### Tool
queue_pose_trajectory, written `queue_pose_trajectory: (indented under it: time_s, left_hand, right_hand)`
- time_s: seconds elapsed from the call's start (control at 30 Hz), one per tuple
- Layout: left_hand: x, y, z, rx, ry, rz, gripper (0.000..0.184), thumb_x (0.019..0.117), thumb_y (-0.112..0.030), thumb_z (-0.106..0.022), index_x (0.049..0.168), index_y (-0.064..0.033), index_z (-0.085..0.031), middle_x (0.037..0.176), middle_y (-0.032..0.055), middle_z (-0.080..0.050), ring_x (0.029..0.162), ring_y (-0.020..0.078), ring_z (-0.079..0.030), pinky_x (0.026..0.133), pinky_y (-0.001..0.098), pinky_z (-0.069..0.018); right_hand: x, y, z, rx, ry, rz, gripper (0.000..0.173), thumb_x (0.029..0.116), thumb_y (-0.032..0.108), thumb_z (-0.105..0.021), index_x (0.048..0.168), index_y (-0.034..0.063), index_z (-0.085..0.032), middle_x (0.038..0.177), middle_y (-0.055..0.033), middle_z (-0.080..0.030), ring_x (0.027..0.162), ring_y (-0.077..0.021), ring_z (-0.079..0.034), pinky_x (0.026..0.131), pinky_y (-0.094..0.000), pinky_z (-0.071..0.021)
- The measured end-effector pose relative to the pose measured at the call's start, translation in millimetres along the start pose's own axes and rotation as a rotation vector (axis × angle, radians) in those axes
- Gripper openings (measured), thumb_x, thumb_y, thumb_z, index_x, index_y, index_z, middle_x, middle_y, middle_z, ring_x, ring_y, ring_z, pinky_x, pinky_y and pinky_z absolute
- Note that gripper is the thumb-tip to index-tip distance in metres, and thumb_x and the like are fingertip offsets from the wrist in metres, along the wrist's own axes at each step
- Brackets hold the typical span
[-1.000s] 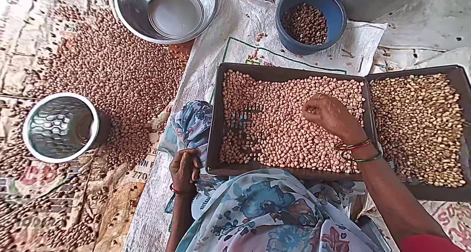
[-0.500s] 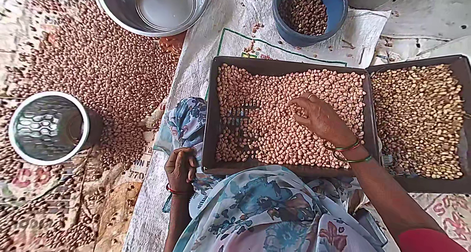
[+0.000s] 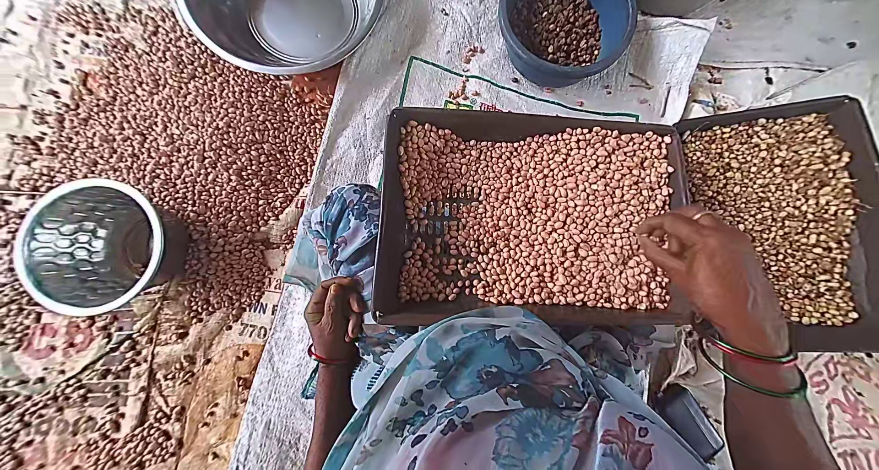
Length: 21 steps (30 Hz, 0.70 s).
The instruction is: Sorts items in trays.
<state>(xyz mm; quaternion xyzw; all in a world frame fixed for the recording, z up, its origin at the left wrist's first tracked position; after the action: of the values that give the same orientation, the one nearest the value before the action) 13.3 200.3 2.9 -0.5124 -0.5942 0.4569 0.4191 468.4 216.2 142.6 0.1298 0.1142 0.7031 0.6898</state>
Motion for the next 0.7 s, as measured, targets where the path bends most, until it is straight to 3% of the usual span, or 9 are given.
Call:
queue_pose_trajectory:
  time_s: [0.07,0.1,0.2,0.27,0.37,0.5,0.57,0.7]
  left_hand:
    - [0,-1,1,0.001,-0.007,-0.005,0.023,0.1087,-0.017,-0.042,0.107,-0.0174,-0.066,0.071,-0.0171,-0.069,0.043,-0.0090,-0.051,0.038,0.0083,-0.0414]
    - [1,-1,0,0.002,-0.006,-0.009,0.023,0.1086,-0.017,-0.042,0.106,-0.0174,-0.065,0.071,-0.0171,-0.068,0.043,-0.0090,-0.051,0.038,0.0084,-0.0414]
    - [1,0,-1,0.001,0.015,-0.009,0.023,0.1086,-0.019,-0.044,0.107,-0.0192,-0.067,0.072,-0.0183,-0.068,0.044,-0.0097,-0.051,0.039,0.0077,-0.0414]
    - [0,1,0,0.014,0.013,-0.007,0.023,0.1085,-0.020,-0.044,0.107,-0.0201,-0.067,0.072,-0.0190,-0.068,0.044,-0.0103,-0.051,0.039,0.0073,-0.0412]
    - [-1,0,0,0.027,-0.002,-0.016,0.023,0.1088,-0.020,-0.044,0.107,-0.0202,-0.067,0.072,-0.0191,-0.068,0.044,-0.0099,-0.052,0.039,0.0074,-0.0412]
    - [-1,-3,2,0.021,-0.039,-0.025,0.023,0.1087,-0.020,-0.045,0.107,-0.0195,-0.067,0.070,-0.0182,-0.068,0.044,-0.0095,-0.051,0.039,0.0076,-0.0411]
    - [0,-2,2,0.005,-0.029,-0.025,0.023,0.1087,-0.020,-0.044,0.107,-0.0194,-0.067,0.069,-0.0177,-0.068,0.043,-0.0093,-0.052,0.038,0.0079,-0.0410]
    - [2,1,-1,-0.025,0.028,-0.011,0.020,0.1077,-0.027,-0.049,0.111,-0.0229,-0.068,0.073,-0.0184,-0.070,0.045,-0.0101,-0.053,0.040,0.0073,-0.0427]
  right_hand:
    - [-1,-43,43,-0.111,-0.096,-0.270,0.037,0.0964,0.002,-0.064,0.133,-0.0017,-0.062,0.129,-0.0386,-0.055,0.105,-0.0600,-0.058,0.084,-0.0748,-0.0428]
    - [-1,-56,53,-0.124,-0.117,-0.331,0.038,0.0983,0.004,-0.064,0.136,0.0003,-0.061,0.130,-0.0382,-0.054,0.106,-0.0595,-0.058,0.086,-0.0753,-0.0413]
    - [17,-42,40,-0.024,-0.135,-0.190,0.019,0.1002,0.005,-0.062,0.114,-0.0045,-0.071,0.103,-0.0309,-0.066,0.081,-0.0440,-0.062,0.074,-0.0611,-0.0454]
    - [32,-18,14,0.052,-0.080,-0.072,0.016,0.1000,0.003,-0.062,0.107,-0.0035,-0.074,0.096,-0.0266,-0.069,0.078,-0.0401,-0.064,0.073,-0.0581,-0.0484]
    - [50,3,-11,0.088,-0.044,0.023,0.019,0.1012,0.002,-0.058,0.109,-0.0021,-0.074,0.104,-0.0260,-0.071,0.092,-0.0442,-0.068,0.081,-0.0609,-0.0501]
    - [69,20,-28,0.141,-0.058,0.104,0.023,0.1029,0.001,-0.053,0.114,-0.0035,-0.072,0.104,-0.0273,-0.069,0.092,-0.0446,-0.067,0.080,-0.0584,-0.0507]
    - [84,32,-35,0.142,-0.049,0.156,0.024,0.1039,0.001,-0.051,0.118,-0.0035,-0.071,0.109,-0.0279,-0.069,0.098,-0.0457,-0.067,0.085,-0.0576,-0.0514]
    - [135,49,-58,0.044,-0.014,0.174,0.022,0.1027,0.007,-0.058,0.115,-0.0038,-0.073,0.105,-0.0288,-0.068,0.094,-0.0469,-0.068,0.079,-0.0595,-0.0515]
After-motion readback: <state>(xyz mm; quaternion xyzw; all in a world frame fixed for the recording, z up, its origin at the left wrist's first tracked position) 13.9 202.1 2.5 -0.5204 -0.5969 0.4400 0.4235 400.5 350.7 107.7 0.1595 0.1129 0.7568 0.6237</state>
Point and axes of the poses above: each hand's wrist, its own x-axis towards the middle knuckle, its own z-axis out of the back of the hand, y = z × x, the point moved 10 cm from there along x, towards the middle knuckle
